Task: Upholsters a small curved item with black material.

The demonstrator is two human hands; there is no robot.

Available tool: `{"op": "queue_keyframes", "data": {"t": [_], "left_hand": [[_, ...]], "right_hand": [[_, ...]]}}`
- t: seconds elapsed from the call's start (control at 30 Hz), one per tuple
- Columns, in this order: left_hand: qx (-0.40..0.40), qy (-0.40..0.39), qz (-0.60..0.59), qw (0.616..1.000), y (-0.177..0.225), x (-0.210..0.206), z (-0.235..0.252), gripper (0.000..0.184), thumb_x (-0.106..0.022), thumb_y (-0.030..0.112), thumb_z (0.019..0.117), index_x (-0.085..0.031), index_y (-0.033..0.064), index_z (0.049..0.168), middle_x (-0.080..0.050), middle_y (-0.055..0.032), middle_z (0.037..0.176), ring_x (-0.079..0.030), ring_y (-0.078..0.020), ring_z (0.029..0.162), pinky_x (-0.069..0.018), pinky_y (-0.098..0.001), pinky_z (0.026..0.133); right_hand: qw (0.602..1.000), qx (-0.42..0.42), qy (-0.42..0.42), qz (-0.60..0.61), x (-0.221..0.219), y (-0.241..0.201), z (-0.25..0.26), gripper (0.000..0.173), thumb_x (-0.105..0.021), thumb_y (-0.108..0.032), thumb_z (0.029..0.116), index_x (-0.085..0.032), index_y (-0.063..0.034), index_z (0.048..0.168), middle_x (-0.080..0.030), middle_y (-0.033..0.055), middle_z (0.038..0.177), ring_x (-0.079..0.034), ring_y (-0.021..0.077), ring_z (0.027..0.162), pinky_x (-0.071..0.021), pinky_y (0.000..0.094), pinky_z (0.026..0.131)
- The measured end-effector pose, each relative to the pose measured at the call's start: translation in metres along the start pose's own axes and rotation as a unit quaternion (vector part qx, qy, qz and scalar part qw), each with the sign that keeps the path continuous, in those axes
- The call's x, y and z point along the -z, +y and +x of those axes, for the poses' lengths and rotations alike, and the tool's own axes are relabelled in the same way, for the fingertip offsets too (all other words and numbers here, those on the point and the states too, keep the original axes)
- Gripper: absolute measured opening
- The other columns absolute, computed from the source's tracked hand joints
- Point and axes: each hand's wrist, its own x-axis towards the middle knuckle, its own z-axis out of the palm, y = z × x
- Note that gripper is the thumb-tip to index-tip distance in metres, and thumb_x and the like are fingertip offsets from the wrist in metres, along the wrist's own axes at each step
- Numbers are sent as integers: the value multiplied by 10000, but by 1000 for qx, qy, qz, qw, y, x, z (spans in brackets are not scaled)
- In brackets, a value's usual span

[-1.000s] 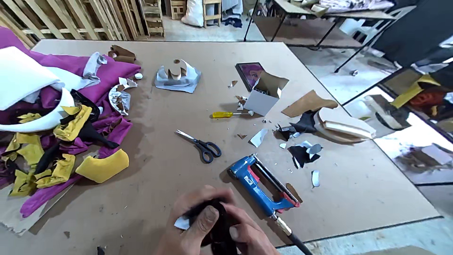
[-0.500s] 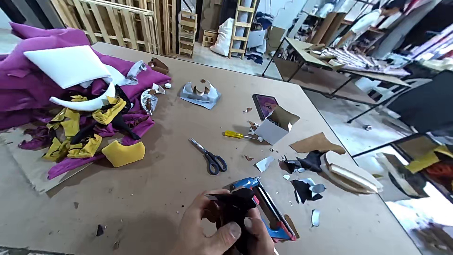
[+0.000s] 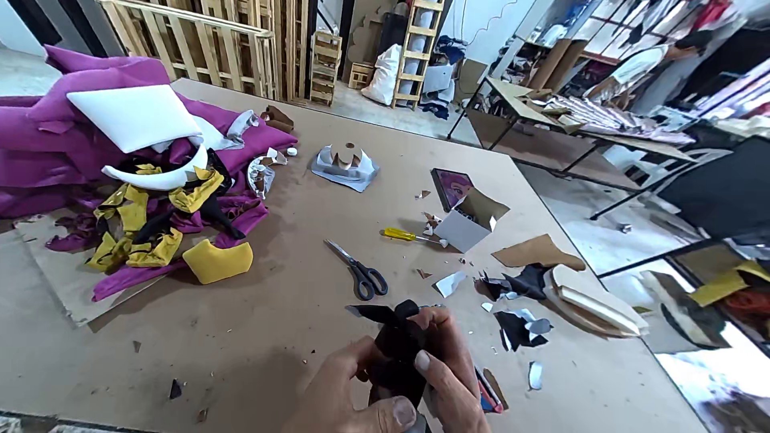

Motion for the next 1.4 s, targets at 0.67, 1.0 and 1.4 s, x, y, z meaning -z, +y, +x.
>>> {"op": "queue_keyframes", "data": {"t": [0.67,1.0,1.4], "left_hand": [[-91,269,-91,954,-2,-22,18,68,-790,63,857,-764,88,914,-767,-10,872,-724,-78,787,-624,-273,755],[-5,322,4,947,-55,1,27,231,-717,63,895,-658,-14,1104,-712,-89,1056,-717,-164,954,-626,-328,850],[98,74,-194,973,-45,23,3,391,-728,338,941,-598,52,1174,-684,-25,1045,-678,-138,961,-580,-357,894]], "right_hand": [[984,-72,48,158,-26,13,2,222,-594,-264,891,-628,-115,1053,-641,-40,817,-619,22,732,-526,214,666],[900,-184,224,325,-70,77,-10,110,-533,-184,863,-609,-180,784,-614,-58,743,-606,26,691,-520,216,643],[996,-57,-4,63,-22,62,9,435,-448,-429,1059,-689,-67,1037,-679,-43,865,-634,-11,790,-541,193,722]]}}
